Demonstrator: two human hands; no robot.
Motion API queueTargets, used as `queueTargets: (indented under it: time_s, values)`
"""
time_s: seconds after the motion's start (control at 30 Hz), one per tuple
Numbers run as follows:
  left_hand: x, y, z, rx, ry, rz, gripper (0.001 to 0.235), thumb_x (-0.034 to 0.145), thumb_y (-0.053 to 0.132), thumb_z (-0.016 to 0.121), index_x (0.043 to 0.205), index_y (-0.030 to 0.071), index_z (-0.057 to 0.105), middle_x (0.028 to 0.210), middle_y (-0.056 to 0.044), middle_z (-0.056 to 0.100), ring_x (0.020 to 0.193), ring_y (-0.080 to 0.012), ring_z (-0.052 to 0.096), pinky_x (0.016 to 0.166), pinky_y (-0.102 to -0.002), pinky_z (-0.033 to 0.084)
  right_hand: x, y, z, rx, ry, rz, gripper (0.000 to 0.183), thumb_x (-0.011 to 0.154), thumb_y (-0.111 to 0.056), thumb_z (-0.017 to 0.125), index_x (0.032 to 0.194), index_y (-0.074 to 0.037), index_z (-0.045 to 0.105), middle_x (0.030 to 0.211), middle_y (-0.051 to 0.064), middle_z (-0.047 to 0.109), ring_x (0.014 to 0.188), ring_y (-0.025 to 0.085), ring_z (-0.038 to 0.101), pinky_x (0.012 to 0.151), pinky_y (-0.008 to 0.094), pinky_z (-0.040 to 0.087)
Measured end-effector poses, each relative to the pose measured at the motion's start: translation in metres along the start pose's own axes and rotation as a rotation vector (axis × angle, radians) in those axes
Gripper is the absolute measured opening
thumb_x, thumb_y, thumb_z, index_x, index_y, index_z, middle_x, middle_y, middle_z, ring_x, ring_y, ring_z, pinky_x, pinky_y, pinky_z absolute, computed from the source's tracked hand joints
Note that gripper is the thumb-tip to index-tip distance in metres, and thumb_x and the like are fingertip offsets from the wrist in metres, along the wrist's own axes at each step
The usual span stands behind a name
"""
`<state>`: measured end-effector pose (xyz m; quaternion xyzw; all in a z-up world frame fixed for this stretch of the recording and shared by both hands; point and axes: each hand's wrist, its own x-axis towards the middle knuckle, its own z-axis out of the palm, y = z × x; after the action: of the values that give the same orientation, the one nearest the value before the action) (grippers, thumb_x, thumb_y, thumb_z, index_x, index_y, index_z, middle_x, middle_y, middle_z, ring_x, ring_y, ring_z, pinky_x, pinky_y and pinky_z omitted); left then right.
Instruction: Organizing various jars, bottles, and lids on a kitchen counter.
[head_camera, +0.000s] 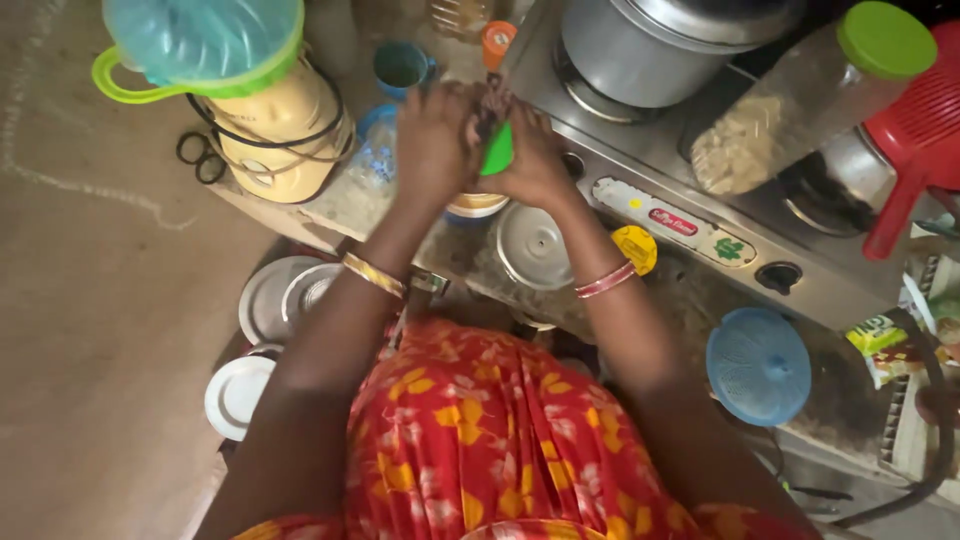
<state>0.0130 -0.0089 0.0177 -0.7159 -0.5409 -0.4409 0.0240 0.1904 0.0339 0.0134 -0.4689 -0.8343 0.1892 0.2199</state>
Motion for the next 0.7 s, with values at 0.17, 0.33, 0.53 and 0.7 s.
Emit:
queueTargets:
  time_s: [0.17,0.33,0.53,0.7]
  values:
    - [-0.056,0.006,-0.003,-0.204,0.1,0.119,0.061,0.078,0.006,0.076,0.137,0.013,0.06,0.13,-0.016,0.059,0.119,-0.0383,0.05,0.103,-0.052,0.042,-0.002,0.006,-0.001,0.006,0.028,-0.026,0.115,0.058,-0.042,0.097,0.15,-0.004,0.039,0.146,0.022,0.05,0.134,0.045,0.045,0.114,0.051,0.038]
    - [-0.072,-0.013,-0.015,-0.286,0.105,0.081,0.06,0.071,0.002,0.073,0.129,0.012,0.06,0.122,-0.015,0.062,0.118,-0.0361,0.056,0.103,-0.05,0.046,0.001,0.003,0.003,-0.072,0.056,-0.098,0.123,0.056,-0.04,0.098,0.154,-0.001,0.033,0.148,0.026,0.046,0.136,0.047,0.043,0.112,0.052,0.036]
    - [-0.073,-0.042,-0.025,-0.831,0.489,-0.527,0.041,0.1,0.015,0.078,0.135,0.005,0.061,0.113,-0.012,0.065,0.101,-0.0177,0.06,0.092,-0.035,0.052,-0.006,0.031,0.005,0.486,0.037,-0.095,0.105,0.079,-0.028,0.096,0.161,-0.006,0.034,0.157,0.014,0.043,0.15,0.031,0.042,0.126,0.043,0.034]
    - [-0.057,0.003,-0.052,-0.273,0.083,0.169,0.057,0.074,0.013,0.078,0.129,0.007,0.064,0.119,-0.016,0.063,0.111,-0.0376,0.059,0.097,-0.046,0.05,-0.015,0.047,0.025,0.898,-0.044,0.12,0.114,0.077,-0.013,0.079,0.17,-0.013,0.012,0.154,0.007,0.036,0.126,0.021,0.046,0.101,0.036,0.044]
